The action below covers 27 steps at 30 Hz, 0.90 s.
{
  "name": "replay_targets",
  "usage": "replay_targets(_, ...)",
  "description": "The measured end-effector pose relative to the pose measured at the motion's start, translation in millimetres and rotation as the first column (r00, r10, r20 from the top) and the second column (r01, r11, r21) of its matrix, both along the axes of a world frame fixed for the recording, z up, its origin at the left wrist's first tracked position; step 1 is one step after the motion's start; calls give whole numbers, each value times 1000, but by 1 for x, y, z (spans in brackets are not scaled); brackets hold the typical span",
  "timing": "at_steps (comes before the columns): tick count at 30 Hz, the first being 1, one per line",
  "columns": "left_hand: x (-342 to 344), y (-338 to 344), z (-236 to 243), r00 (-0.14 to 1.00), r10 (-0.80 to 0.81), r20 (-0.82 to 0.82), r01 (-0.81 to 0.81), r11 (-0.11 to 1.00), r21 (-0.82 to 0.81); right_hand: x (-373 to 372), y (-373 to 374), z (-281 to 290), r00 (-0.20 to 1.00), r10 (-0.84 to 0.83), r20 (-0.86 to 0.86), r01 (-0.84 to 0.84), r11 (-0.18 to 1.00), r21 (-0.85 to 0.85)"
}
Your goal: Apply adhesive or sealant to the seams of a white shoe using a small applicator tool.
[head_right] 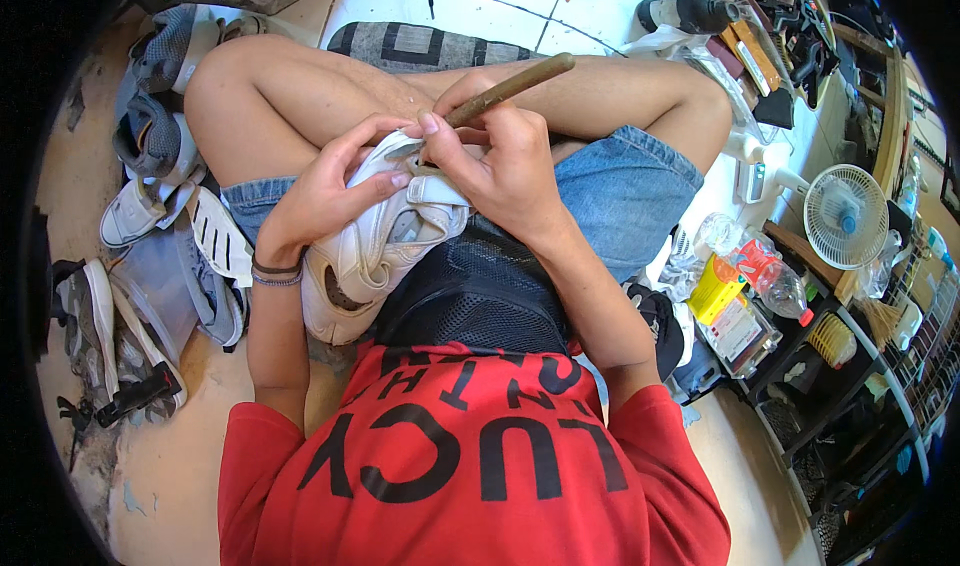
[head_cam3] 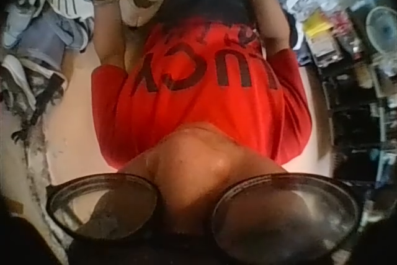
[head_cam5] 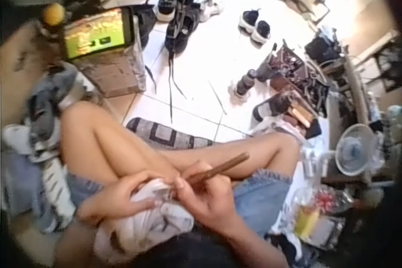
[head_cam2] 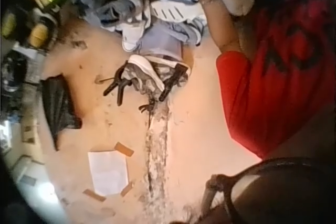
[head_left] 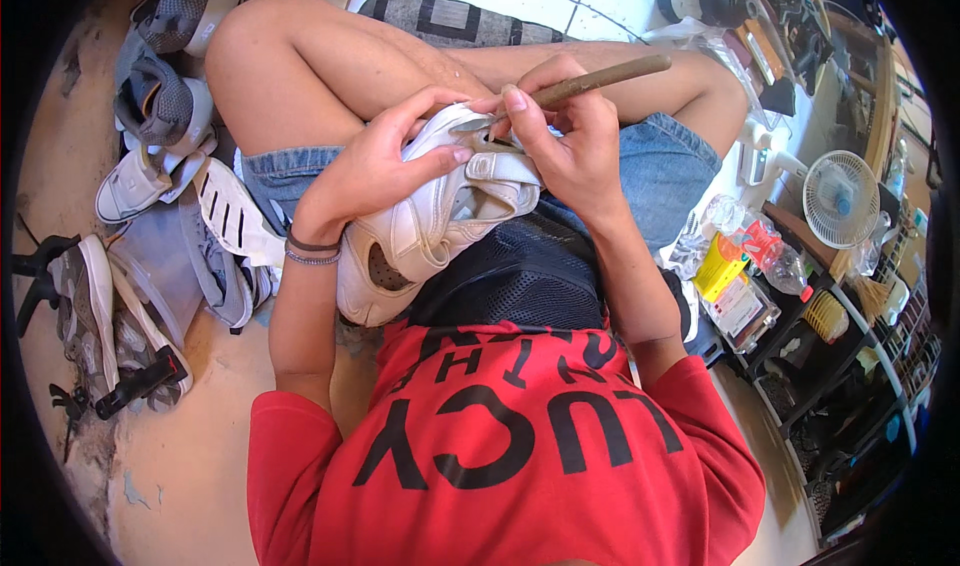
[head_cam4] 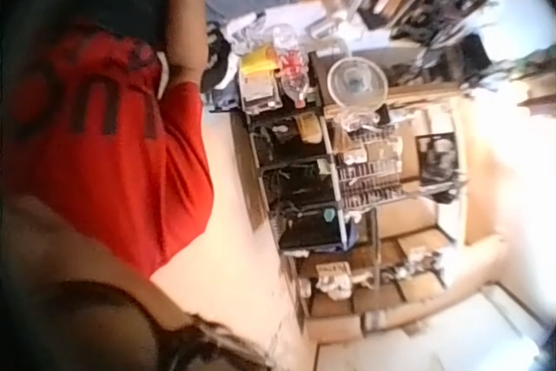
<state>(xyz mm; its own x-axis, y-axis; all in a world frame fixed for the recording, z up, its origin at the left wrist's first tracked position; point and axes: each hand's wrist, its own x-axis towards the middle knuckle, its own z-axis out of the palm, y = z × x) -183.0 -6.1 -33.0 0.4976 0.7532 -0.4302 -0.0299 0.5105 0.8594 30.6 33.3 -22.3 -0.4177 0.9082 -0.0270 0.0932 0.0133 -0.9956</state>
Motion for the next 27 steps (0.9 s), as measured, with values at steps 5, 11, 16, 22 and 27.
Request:
replay_targets(5, -1, 2, 0, 1000, -23, -1, 23, 1000, -7, -3, 1, 0, 997, -79, 3, 79, 997, 12)
replay_targets(11, 0, 0, -2, 1000, 5, -27, -4, 999, 48, -4, 4, 0, 999, -11, 44, 5, 990, 138)
replay_targets(16, 2, 2, 0, 1000, 6, 27, -6, 1000, 16, 3, 4, 1, 996, -64, 64, 61, 997, 35)
replay_targets(22, -1, 1, 2, 1000, 0, -8, 0, 1000, 24, -5, 2, 3, 998, -32, 53, 26, 994, 108)
replay_targets(27, -1, 0, -2, 999, 8, -32, -7, 999, 40, -7, 4, 1, 997, 6, 81, -20, 986, 165)
